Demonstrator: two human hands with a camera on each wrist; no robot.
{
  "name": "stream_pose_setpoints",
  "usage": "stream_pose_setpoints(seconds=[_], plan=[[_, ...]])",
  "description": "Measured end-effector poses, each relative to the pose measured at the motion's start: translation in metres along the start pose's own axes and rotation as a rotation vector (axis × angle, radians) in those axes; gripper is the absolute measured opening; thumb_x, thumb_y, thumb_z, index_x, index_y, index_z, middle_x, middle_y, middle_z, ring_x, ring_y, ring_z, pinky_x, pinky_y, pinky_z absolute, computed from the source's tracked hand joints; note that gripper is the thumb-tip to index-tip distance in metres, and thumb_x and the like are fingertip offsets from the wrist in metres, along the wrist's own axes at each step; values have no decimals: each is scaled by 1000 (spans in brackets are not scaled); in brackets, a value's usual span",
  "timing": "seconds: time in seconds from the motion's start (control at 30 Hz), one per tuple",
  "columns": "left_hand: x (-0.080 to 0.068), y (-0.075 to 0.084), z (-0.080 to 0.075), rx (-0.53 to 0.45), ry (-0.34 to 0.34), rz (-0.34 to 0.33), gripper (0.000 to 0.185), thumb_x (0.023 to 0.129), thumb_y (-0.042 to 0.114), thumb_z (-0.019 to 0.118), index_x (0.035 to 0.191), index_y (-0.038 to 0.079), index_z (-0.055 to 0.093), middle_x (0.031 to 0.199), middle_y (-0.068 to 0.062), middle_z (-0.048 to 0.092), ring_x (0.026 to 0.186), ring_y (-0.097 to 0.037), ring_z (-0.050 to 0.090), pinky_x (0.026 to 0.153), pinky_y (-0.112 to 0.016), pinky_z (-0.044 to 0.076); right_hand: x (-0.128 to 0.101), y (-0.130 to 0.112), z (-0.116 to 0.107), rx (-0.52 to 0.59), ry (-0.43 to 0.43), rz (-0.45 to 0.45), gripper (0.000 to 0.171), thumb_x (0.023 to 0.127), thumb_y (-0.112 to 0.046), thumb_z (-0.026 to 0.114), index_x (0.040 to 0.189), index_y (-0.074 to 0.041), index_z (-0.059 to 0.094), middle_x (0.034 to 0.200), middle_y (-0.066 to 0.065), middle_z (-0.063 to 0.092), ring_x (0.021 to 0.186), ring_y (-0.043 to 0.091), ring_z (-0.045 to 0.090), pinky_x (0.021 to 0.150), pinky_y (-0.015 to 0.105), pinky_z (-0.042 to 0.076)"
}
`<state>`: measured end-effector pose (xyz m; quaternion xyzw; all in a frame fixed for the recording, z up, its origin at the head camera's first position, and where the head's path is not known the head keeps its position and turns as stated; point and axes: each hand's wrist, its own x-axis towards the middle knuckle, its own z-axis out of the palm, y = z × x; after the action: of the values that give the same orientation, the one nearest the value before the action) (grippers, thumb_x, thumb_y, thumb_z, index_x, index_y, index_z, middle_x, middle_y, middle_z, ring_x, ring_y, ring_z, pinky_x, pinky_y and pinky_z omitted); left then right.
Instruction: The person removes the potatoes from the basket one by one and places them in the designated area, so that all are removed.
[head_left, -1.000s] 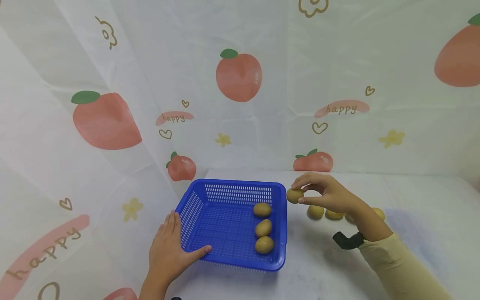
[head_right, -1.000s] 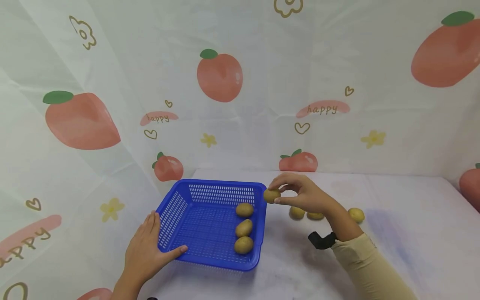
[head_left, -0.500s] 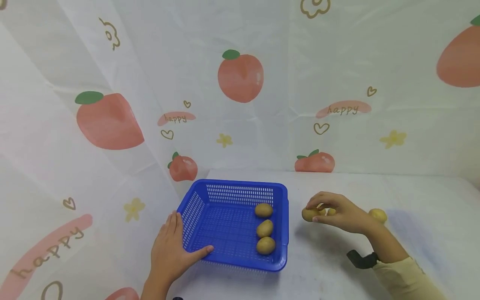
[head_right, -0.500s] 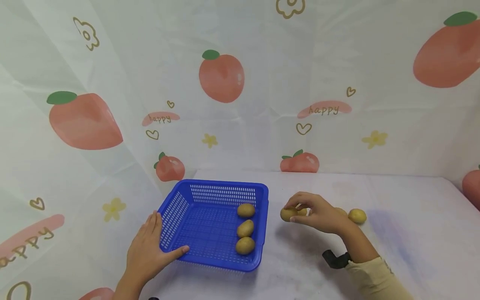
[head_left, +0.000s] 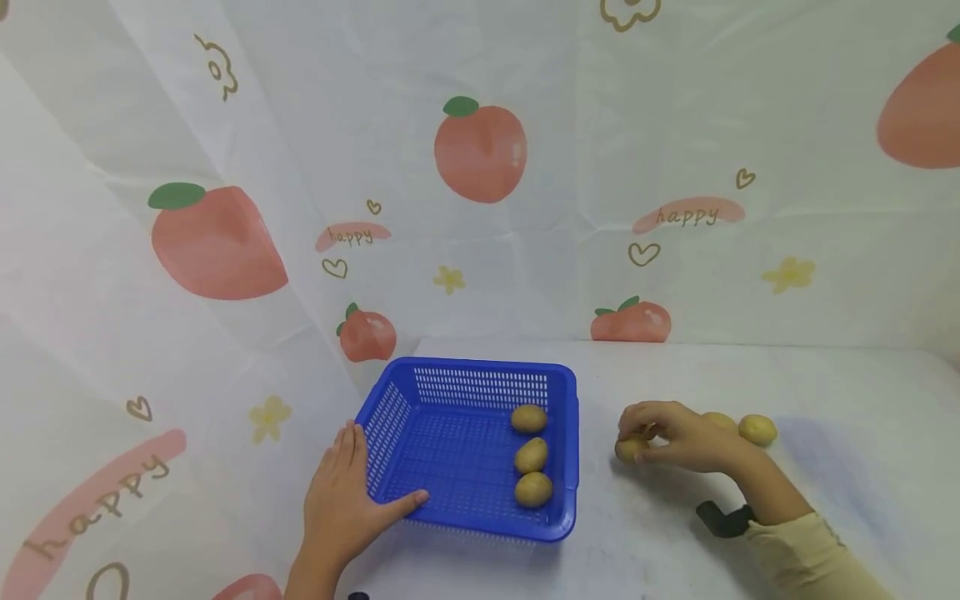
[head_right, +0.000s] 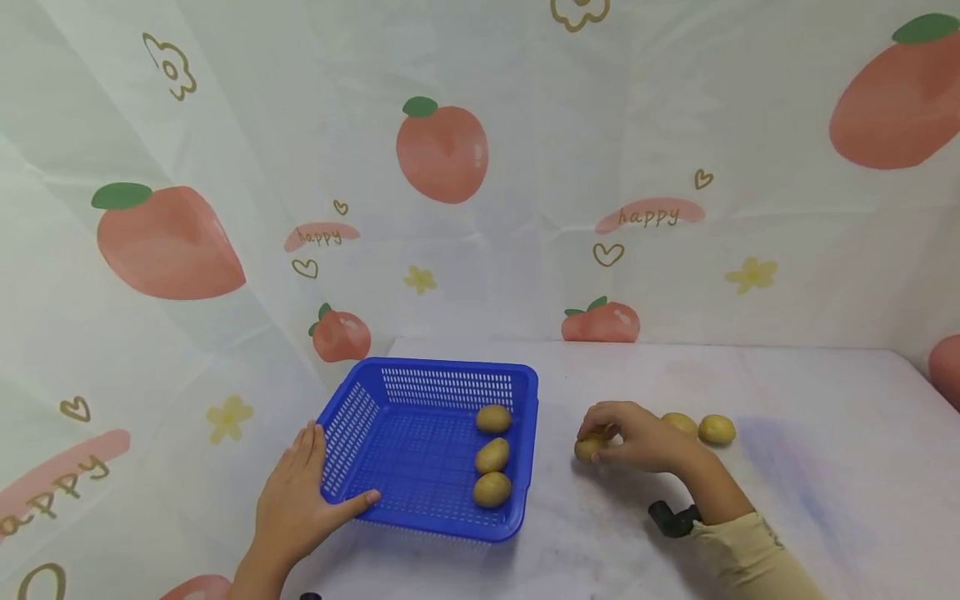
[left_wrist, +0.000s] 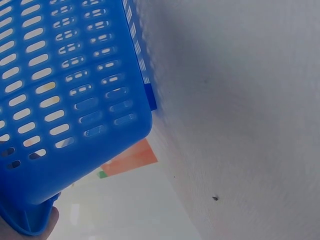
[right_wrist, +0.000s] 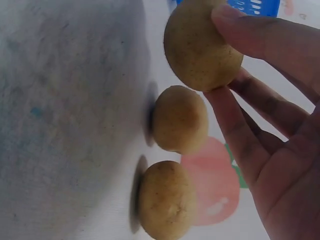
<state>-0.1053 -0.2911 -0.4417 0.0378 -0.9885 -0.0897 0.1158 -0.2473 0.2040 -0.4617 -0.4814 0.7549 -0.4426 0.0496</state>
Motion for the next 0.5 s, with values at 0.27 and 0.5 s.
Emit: stream_pose_setpoints(seconds=[0.27, 0.5], plan=[[2, 1, -2, -2, -5, -5, 149, 70, 96, 65, 165, -10, 19, 174, -29, 19, 162, -48, 22, 131, -63, 22, -4, -1, 0, -83, -26, 134, 22, 87, -5, 84, 106, -12, 76, 107, 4, 72, 101, 12, 67, 83, 32, 64], [1, 0, -1, -2, 2, -2, 149, 70, 95, 66, 165, -10, 20, 174, -30, 20, 162, -48, 24, 131, -64, 24, -3, -2, 0, -122, -59, 206, 24, 85, -6, 86, 106, -14, 76, 104, -2, 74, 100, 11, 68, 83, 32, 65]])
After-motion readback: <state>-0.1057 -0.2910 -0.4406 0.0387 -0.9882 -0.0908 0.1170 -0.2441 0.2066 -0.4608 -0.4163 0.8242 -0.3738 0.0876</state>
